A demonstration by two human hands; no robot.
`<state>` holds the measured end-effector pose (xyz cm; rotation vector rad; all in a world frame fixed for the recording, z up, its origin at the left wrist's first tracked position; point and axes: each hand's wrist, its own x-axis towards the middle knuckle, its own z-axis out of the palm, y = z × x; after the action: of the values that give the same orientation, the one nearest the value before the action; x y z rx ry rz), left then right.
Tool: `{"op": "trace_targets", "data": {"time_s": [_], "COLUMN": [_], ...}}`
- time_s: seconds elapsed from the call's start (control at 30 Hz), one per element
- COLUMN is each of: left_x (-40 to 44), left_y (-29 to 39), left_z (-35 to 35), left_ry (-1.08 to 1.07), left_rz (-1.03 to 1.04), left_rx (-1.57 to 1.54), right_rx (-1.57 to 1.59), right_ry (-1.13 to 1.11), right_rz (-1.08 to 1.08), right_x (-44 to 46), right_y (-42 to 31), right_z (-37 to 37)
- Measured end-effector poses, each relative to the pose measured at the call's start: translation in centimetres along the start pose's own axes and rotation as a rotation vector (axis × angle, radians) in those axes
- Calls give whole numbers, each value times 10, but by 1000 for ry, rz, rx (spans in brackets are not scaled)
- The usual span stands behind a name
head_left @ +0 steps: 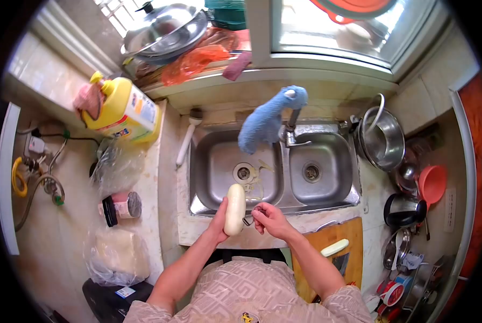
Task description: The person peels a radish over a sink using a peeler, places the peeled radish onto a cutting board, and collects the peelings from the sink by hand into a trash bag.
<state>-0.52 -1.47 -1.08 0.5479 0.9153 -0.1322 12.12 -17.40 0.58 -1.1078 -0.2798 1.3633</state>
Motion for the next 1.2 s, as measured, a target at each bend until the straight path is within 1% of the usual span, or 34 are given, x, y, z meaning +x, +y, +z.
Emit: {"op": "trace_targets", "data": {"time_s": [0.07, 0.13, 0.2, 0.23, 0.3, 0.33, 0.37, 0.43, 0.5, 0.53, 0.57, 0.63, 0.67, 0.73, 0.8, 0.83, 0.87, 0.9, 0.93, 0.97, 1.0, 1.1, 1.2], "left_x": [0, -4, -2, -6, -13, -4, -10, -27, -24, -15, -12, -14, -17, -24, -35, -38, -39, -35, -30, -25, -25, -28, -34], "left_y": [8, 16, 17, 20, 25, 16, 17, 15, 12, 12, 14, 19, 26, 30, 30, 31, 32, 33, 32, 34, 35, 38, 39], "left_z": [-12, -15, -21, -22, -19, -27, -23, -19, -26, -31, -31, -29, -25, -23, -17, -15, -16, -16, -17, -16, -17, -26, -18], "left_ry": [-35, -93, -124, -83, -7, 25, -5, -54, -87, -101, -116, -61, -35, -16, -22, -26, -18, -17, -16, -17, -19, -28, 20], "left_rz": [43, 11, -8, -23, -61, -61, -91, -155, -139, -137, -133, -135, -135, -136, -200, -232, -230, -210, -193, -168, -139, -140, -127], "left_rx": [-23, -41, -56, -30, 29, 43, 44, 45, -22, -63, -108, -69, -45, 59, 53, 51, 82, 16, -56, -129, -100, -4, 29], "right_rx": [-66, -128, -245, -298, -266, -236, -208, -209, -252, -233, -209, -153, -172, -185, -225, -263, -302, -341, -283, -274, -267, -273, -261], "right_ry": [-94, -180, -188, -188, -77, -18, 42, -18, -110, -127, -129, -136, -125, -45, 20, -25, -70, -115, -163, -158, -156, -164, -172], "right_rz": [18, 41, 59, 67, 52, 57, 61, 64, 62, 140, 133, 126, 86, 24, -16, 25, 65, 109, 103, 80, 54, 20, 13], "right_x": [20, 34, 41, 44, 60, 67, 73, 70, 56, 48, 47, 43, 47, 62, 72, 66, 54, 44, 36, 37, 42, 45, 49], "right_y": [-2, -4, -11, -13, -3, -7, -12, -15, -16, -16, -18, -15, -14, -11, -12, -17, -27, -32, -27, -22, -17, -14, -12], "right_z": [13, 26, 35, 38, 24, 15, 8, 9, 23, 36, 42, 50, 48, 38, 23, 27, 36, 44, 55, 56, 54, 59, 53]}}
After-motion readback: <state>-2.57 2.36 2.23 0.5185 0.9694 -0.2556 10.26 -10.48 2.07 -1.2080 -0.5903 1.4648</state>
